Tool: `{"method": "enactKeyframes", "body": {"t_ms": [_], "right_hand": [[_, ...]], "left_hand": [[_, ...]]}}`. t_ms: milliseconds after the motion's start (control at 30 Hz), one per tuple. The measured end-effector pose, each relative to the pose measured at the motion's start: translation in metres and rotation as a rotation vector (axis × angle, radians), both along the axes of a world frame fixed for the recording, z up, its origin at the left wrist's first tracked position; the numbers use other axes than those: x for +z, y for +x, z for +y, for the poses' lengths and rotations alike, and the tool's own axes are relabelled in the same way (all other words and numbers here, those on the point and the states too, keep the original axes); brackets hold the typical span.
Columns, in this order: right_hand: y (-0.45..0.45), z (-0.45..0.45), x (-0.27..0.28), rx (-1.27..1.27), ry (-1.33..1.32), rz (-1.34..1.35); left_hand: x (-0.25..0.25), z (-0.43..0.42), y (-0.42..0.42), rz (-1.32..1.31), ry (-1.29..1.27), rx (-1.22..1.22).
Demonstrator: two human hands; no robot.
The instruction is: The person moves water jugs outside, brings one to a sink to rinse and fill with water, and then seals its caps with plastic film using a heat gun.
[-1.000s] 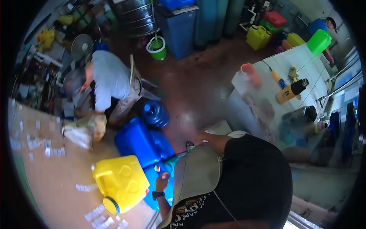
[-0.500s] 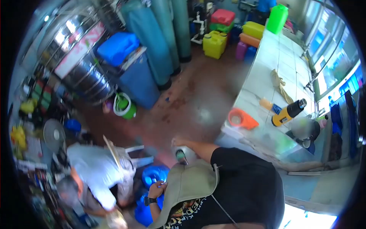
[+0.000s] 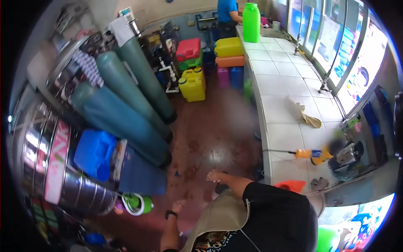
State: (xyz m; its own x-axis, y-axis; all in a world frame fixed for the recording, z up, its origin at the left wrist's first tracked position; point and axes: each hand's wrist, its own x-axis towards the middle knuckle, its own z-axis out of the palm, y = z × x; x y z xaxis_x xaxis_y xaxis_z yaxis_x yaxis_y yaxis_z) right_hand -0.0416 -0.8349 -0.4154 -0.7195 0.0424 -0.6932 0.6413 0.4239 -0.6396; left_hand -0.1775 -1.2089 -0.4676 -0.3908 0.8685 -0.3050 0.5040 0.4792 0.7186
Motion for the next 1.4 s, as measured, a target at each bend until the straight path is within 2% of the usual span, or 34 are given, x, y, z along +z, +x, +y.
{"method": "enactKeyframes", "body": {"t_ms": [33,67,100,167,233,300,333,400,533,633,733,800,833,867,900,933,967,1000,1033,1067,1133,1200,1333,1400], "right_hand": [[-0.009,0.014,0.014,-0.136,0.000,-0.078],[-0.016,0.029,0.018,-0.168,-0.005,-0.062],[-0.025,0.052,0.025,-0.228,-0.037,-0.060],[-0.036,0.094,0.025,-0.308,-0.085,-0.068],[-0.052,0.150,0.009,-0.404,-0.192,-0.007],[-0.074,0.214,-0.098,-0.220,-0.114,0.101],[-0.075,0.236,-0.083,-0.157,0.061,0.169],[-0.085,0.273,-0.035,-0.203,0.274,0.221],[-0.124,0.347,0.002,-0.297,0.426,0.108],[-0.146,0.400,0.010,-0.483,0.332,0.052],[-0.152,0.444,-0.007,-0.659,0.329,0.146],[-0.155,0.471,0.040,-0.792,0.343,0.213],[-0.153,0.481,0.071,-0.885,0.345,0.272],[-0.151,0.495,0.090,-0.914,0.345,0.278],[-0.148,0.509,0.106,-1.062,0.256,0.377],[-0.148,0.520,0.121,-1.203,0.160,0.479],[-0.148,0.531,0.138,-1.221,0.154,0.490],[-0.145,0.544,0.157,-1.303,0.159,0.563],[-0.141,0.560,0.174,-1.377,0.171,0.638],[-0.137,0.577,0.189,-1.376,0.179,0.653],[-0.130,0.609,0.208,-1.457,0.354,0.762],[-0.121,0.647,0.219,-1.498,0.344,0.860],[-0.096,0.726,0.272,-1.544,0.387,0.916],[-0.078,0.768,0.300,-1.424,0.605,0.996]], "left_hand": [[0.005,0.023,-0.006,0.563,0.065,-0.237],[0.016,0.013,-0.013,-0.097,-0.133,0.083],[0.021,0.029,-0.027,-0.396,-0.304,0.379],[0.036,0.076,-0.049,-0.573,-0.438,0.598],[0.041,0.124,-0.077,-0.629,-0.466,0.653],[0.040,0.157,-0.100,-0.659,-0.481,0.676],[0.039,0.173,-0.114,-0.672,-0.491,0.678],[0.036,0.215,-0.149,-0.690,-0.505,0.671],[0.023,0.354,-0.248,-0.671,-0.521,0.583],[0.028,0.496,-0.335,-0.584,-0.477,0.379],[0.129,0.695,-0.382,-0.512,-0.330,0.047],[0.181,0.826,-0.393,-0.566,-0.118,-0.002],[0.197,0.892,-0.402,-0.527,0.030,-0.199],[0.240,0.951,-0.393,-0.451,0.137,-0.367],[0.270,1.011,-0.385,-0.364,0.152,-0.428],[0.307,1.061,-0.370,-0.383,0.237,-0.551],[0.361,1.100,-0.345,-0.262,0.331,-0.657],[0.387,1.147,-0.328,-0.256,0.435,-0.747],[0.426,1.183,-0.309,-0.172,0.480,-0.801],[0.462,1.210,-0.280,-0.049,0.652,-0.815],[0.511,1.269,-0.240,-0.051,0.835,-0.831],[0.543,1.324,-0.204,-0.124,1.022,-0.843],[0.598,1.423,-0.164,-0.160,1.085,-0.845],[0.619,1.486,-0.162,0.005,1.103,-0.877]]}}
